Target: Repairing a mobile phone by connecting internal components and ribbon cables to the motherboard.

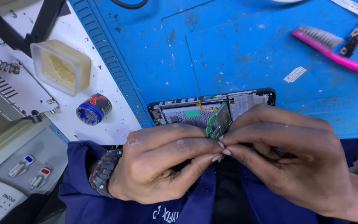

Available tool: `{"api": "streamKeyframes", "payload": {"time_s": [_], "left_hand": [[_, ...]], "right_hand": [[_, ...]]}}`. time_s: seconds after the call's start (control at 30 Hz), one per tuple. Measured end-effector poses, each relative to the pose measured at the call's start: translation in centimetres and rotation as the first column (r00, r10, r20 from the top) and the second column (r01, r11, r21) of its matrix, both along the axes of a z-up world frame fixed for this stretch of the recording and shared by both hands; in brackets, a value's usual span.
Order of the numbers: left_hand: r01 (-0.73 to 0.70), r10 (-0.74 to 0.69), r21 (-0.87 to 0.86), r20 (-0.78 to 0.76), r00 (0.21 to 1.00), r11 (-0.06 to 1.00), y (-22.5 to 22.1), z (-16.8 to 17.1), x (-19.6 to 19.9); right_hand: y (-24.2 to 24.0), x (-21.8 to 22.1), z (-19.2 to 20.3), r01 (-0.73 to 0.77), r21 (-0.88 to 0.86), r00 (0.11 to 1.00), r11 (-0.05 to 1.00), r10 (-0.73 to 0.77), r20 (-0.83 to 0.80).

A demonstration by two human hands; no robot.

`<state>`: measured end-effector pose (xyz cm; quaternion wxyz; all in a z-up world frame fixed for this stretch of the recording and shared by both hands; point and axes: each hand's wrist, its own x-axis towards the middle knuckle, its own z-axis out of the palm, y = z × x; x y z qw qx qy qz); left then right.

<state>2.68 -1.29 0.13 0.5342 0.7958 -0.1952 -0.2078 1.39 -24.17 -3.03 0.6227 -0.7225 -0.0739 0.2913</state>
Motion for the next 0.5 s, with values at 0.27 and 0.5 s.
{"api": "streamKeyframes", "payload": {"time_s": [0.27,0.5], "left_hand": [[0.006,-0.012,0.051,0.113,0.994,0.999,-0.1,0.1,0.1],[-0.038,0.021,0.12,0.144,0.989,0.992,-0.4,0.4,0.0]], "right_hand": [[0.3,0.1,0.1,0.033,-0.021,0.996,0.999,-0.031,0.089],[-0.9,-1.6,-0.5,-0.049,0.009,0.989,0.999,0.047,0.144]]}}
